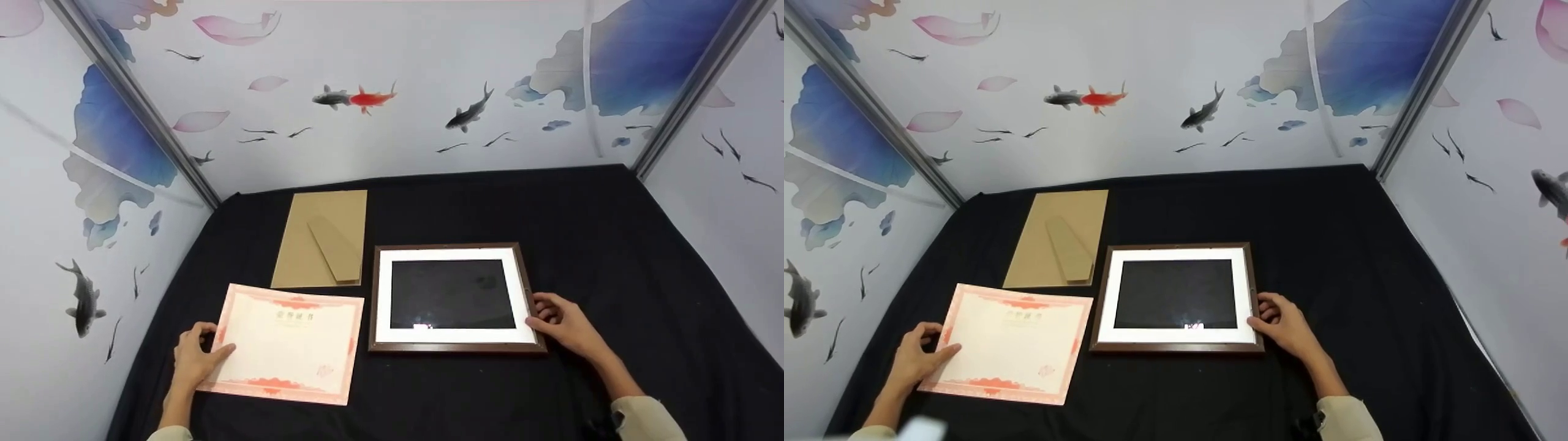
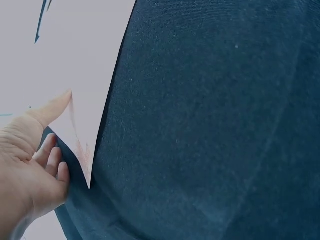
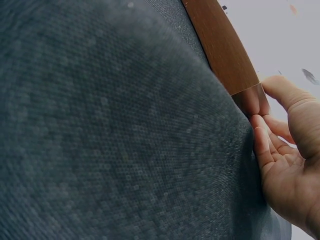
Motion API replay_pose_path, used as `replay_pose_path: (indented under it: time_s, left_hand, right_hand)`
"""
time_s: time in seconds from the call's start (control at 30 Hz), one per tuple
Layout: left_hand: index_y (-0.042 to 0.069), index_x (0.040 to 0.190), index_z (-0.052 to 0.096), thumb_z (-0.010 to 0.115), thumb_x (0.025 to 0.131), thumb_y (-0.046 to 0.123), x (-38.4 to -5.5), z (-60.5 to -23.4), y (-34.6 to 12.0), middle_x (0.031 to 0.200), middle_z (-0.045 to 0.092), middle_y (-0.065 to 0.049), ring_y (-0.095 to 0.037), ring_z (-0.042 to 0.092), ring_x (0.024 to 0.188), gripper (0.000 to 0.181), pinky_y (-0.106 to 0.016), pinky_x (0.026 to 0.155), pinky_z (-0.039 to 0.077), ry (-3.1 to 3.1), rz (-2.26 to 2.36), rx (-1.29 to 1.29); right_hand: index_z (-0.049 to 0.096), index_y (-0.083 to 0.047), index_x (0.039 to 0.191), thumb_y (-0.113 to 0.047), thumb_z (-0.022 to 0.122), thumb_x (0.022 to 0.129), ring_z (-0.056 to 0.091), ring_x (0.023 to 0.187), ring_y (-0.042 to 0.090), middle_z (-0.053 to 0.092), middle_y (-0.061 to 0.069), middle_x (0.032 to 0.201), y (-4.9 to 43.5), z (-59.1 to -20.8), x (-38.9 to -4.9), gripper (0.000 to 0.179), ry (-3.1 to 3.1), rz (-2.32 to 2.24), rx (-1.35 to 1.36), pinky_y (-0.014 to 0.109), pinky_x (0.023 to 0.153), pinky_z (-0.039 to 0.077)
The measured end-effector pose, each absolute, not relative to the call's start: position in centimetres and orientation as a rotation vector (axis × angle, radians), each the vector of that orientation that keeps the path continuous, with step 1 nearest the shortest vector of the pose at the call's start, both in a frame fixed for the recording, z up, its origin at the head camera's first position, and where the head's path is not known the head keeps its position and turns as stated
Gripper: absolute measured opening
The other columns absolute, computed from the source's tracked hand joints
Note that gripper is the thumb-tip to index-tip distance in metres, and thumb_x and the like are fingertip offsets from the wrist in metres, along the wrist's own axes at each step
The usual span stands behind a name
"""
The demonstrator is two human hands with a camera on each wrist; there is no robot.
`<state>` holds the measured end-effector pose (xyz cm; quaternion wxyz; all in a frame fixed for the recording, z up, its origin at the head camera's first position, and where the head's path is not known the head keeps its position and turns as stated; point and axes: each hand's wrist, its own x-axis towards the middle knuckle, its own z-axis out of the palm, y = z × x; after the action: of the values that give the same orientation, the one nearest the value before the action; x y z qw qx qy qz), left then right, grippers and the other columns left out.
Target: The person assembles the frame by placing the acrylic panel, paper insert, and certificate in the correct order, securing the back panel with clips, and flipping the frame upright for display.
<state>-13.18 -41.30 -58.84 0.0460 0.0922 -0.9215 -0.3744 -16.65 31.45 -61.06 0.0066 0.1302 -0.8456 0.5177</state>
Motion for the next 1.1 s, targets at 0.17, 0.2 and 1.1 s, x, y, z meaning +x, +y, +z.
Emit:
replay_pose_path:
  time_s: [0.17,0.2,1.1]
  left_hand:
    - [-0.002,0.106,0.06,0.078,0.089,0.003,-13.4,-58.9,-40.8,0.102,0.064,-0.02,-0.033,0.06,0.094,0.025,-0.03,0.08,0.048,-2.712,-1.066,0.29]
    - [0.0,0.105,0.061,0.076,0.091,0.005,-13.4,-58.9,-40.7,0.1,0.064,-0.018,-0.031,0.06,0.092,0.021,-0.027,0.076,0.047,-2.714,-1.06,0.304]
    - [-0.009,0.112,0.051,0.066,0.099,0.003,-14.1,-52.7,-44.4,0.098,0.068,-0.001,-0.004,0.062,0.089,0.023,-0.022,0.061,0.051,-2.451,-1.588,0.15]
  right_hand:
    - [0.058,0.01,0.131,-0.008,0.078,0.091,0.063,0.087,0.017,0.062,0.015,0.105,31.5,-61.0,-16.5,0.049,-2.644,1.625,0.411,0.024,0.072,0.05]
    - [0.057,0.012,0.13,-0.006,0.078,0.09,0.063,0.087,0.018,0.063,0.016,0.105,31.3,-60.7,-16.4,0.049,-2.638,1.623,0.413,0.024,0.072,0.05]
    - [0.059,0.008,0.131,-0.013,0.079,0.091,0.062,0.087,0.016,0.063,0.012,0.104,31.5,-61.2,-16.7,0.049,-2.691,1.566,0.38,0.025,0.072,0.051]
